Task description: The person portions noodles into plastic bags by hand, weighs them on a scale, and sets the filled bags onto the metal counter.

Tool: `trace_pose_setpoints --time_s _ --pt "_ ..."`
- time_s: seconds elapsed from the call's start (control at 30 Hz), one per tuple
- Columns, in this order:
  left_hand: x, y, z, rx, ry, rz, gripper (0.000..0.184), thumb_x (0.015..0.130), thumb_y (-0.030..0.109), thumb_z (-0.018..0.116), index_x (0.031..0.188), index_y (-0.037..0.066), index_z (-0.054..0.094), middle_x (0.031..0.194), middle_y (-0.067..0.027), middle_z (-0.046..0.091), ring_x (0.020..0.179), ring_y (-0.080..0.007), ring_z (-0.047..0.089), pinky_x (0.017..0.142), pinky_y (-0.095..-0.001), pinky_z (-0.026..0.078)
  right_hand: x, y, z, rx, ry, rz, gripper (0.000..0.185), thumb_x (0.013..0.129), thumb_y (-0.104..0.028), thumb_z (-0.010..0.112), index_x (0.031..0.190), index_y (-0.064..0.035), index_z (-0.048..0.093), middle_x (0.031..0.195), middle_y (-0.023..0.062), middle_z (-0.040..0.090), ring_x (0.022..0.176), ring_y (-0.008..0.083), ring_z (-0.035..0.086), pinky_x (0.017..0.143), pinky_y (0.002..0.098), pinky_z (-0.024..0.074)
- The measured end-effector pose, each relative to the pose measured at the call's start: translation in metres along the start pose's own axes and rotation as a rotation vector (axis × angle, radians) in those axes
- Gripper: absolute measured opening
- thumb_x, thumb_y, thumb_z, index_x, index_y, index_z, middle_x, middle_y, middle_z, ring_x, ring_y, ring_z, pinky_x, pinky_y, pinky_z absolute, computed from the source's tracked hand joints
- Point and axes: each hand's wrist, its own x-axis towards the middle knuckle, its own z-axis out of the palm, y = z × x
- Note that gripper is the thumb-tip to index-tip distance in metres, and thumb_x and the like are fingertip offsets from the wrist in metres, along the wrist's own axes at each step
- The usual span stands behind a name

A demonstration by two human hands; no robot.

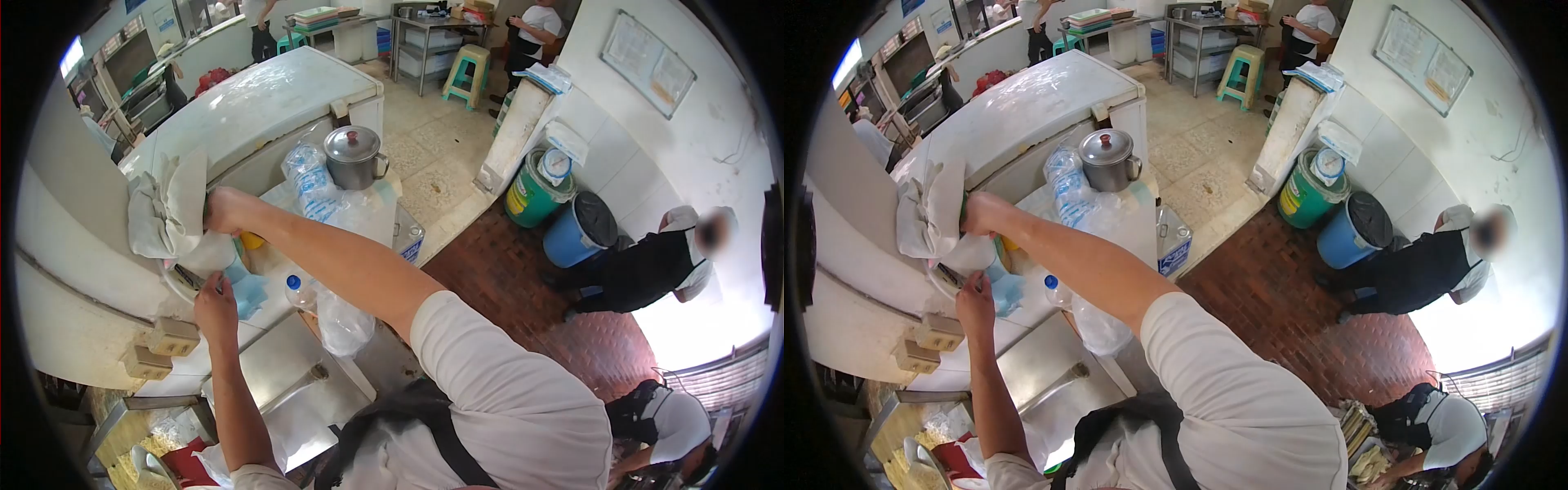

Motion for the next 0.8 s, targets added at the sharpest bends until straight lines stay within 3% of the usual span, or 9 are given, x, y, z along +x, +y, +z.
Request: trace_pose_setpoints --time_s 0.13,0.3,0.4,0.6,0.8 --pt "-0.002 -0.006 0.003 0.001 0.004 -0.011 0.026 0.088 0.019 0.066 0.110 0.006 0.071 0.096 -0.0194 0.072 0.089 -0.0381 0.069 0.077 -0.0458 0.054 0.032 0.015 0.016 -0.242 -0.044 -0.149 0.022 0.084 -0.012 0.058 0.094 -0.0002 0.073 0.082 0.0164 0.072 0.061 0.0257 0.071 0.056 0.0356 0.0581" --pt "-0.003 -0.004 0.002 0.002 -0.004 0.000 0.027 0.087 0.018 0.067 0.110 0.006 0.071 0.098 -0.0184 0.072 0.089 -0.0376 0.069 0.078 -0.0453 0.055 0.040 0.022 0.021 -0.236 -0.078 -0.204 0.023 0.085 -0.012 0.054 0.087 0.0020 0.072 0.080 0.0183 0.071 0.062 0.0249 0.071 0.056 0.0358 0.0574" --pt "-0.005 -0.002 0.000 0.008 -0.012 0.008 0.027 0.086 0.018 0.067 0.111 0.007 0.071 0.099 -0.0180 0.072 0.090 -0.0369 0.069 0.078 -0.0449 0.055 0.033 0.018 0.020 -0.118 -0.031 -0.029 0.019 0.087 -0.019 0.059 0.094 -0.0125 0.076 0.084 0.0133 0.071 0.064 0.0207 0.071 0.049 0.0354 0.0583" --pt "-0.005 -0.003 0.002 0.018 0.004 0.042 0.026 0.087 0.017 0.067 0.110 0.006 0.071 0.099 -0.0173 0.072 0.090 -0.0362 0.070 0.078 -0.0440 0.055 0.018 0.014 0.017 0.065 0.057 0.028 0.028 0.084 -0.024 0.064 0.075 0.0010 0.071 0.070 0.0178 0.068 0.058 0.0242 0.070 0.047 0.0381 0.0564" --pt "-0.006 0.000 0.000 0.033 -0.001 0.019 0.026 0.087 0.016 0.067 0.110 0.006 0.070 0.100 -0.0165 0.072 0.091 -0.0357 0.069 0.078 -0.0435 0.055 0.028 0.022 0.022 0.061 0.057 -0.035 0.033 0.085 -0.027 0.065 0.072 0.0036 0.070 0.066 0.0201 0.065 0.056 0.0256 0.069 0.047 0.0387 0.0554"
